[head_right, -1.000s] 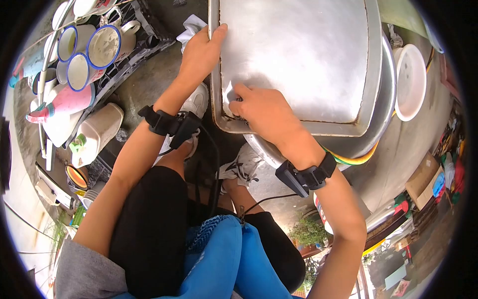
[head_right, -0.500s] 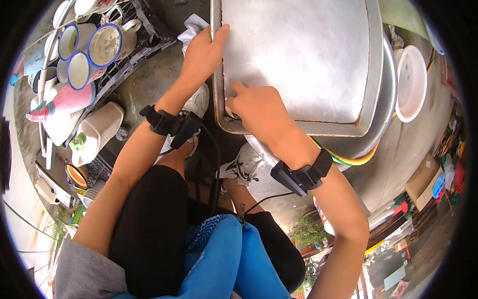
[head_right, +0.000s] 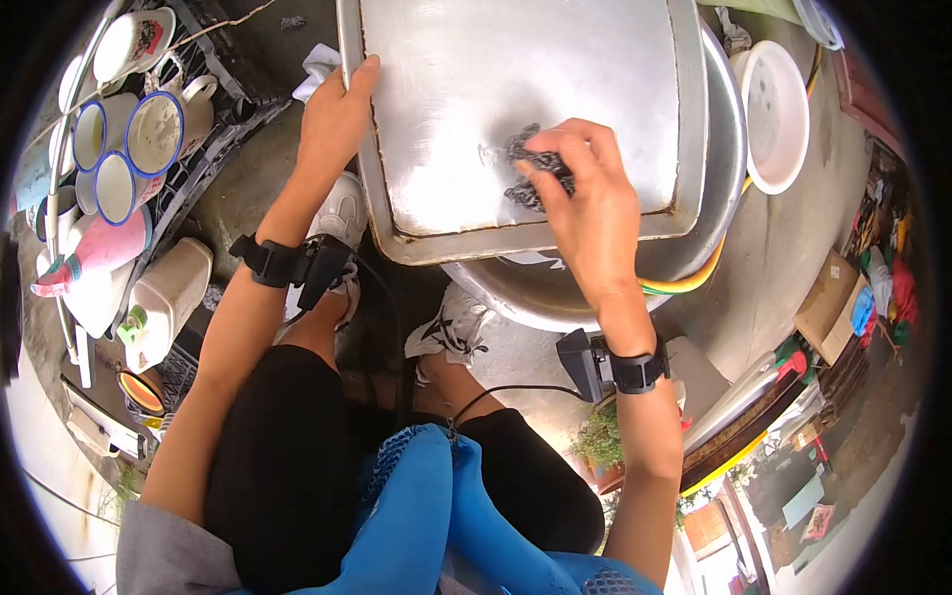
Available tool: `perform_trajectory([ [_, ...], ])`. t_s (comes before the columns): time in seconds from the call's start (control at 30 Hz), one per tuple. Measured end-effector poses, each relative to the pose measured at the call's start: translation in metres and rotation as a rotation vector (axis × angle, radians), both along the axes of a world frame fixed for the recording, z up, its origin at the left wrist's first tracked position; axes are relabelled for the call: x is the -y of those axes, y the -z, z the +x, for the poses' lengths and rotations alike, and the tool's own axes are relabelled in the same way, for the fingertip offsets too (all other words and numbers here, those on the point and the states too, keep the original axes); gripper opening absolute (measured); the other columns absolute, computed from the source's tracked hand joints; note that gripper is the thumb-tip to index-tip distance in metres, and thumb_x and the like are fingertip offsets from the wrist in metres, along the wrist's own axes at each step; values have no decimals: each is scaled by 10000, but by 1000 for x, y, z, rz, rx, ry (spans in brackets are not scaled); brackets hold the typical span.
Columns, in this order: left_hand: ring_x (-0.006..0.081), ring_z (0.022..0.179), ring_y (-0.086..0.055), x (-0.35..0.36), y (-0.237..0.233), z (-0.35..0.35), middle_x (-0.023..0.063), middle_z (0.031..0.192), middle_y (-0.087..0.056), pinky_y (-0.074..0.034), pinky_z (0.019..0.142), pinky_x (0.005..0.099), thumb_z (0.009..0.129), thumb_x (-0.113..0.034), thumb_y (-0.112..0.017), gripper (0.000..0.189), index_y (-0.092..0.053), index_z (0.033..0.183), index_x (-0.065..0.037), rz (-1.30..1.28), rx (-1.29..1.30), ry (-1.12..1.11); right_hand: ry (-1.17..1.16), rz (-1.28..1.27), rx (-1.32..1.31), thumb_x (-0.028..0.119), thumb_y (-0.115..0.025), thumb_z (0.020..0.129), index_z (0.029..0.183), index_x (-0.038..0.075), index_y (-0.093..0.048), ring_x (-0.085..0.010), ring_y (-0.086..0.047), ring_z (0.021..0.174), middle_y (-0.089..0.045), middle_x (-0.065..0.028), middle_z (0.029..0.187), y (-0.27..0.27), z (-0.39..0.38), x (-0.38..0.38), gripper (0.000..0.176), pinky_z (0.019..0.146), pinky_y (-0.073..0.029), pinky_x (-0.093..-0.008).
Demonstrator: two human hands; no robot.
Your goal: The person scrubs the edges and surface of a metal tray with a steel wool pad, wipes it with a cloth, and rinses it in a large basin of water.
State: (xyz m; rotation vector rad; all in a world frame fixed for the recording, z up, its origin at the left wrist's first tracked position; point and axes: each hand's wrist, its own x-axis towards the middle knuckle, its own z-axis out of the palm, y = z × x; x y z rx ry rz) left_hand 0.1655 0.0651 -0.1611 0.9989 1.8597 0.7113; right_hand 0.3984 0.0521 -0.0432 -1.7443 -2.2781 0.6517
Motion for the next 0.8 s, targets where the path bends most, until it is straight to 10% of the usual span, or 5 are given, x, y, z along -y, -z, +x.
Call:
perform_trajectory([
  [0.23,344,857,-658,0,-9,3,205,853,-675,-485,817,418,960,-495,-445,584,-643,1103,36,-42,11,-6,1047,281,-321,209,-658,948,1128,11,-537,-178,-664,845,-612,-125,1068,32,241,35,293,609,-624,-301],
  [0.33,302,807,-653,-2,-11,2,174,802,-662,-486,786,394,955,-497,-466,580,-644,1088,39,-30,7,-22,978,66,-55,187,-680,916,1116,-15,-576,-198,-673,838,-610,-128,1037,72,248,66,302,552,-637,-312],
  [0.5,262,758,-636,-1,-1,2,146,767,-649,-486,742,380,949,-495,-490,573,-657,1091,35,-21,6,-62,255,-70,398,183,-669,864,1196,38,-624,-409,-498,1227,-584,-197,1279,156,232,85,365,1078,-383,-412],
  [0.57,266,764,-641,-2,-6,1,147,773,-652,-488,749,381,947,-497,-490,577,-656,1110,31,-56,11,-50,245,-533,290,221,-644,887,1210,51,-623,-365,-505,1254,-595,-180,1292,152,201,81,366,1079,-391,-407],
  [0.8,291,791,-650,-2,-6,2,166,813,-668,-492,783,396,947,-496,-476,580,-654,1151,17,-53,-11,-36,374,-486,443,187,-665,861,1150,33,-635,-409,-572,1130,-646,-217,1161,135,190,75,329,935,-486,-439],
])
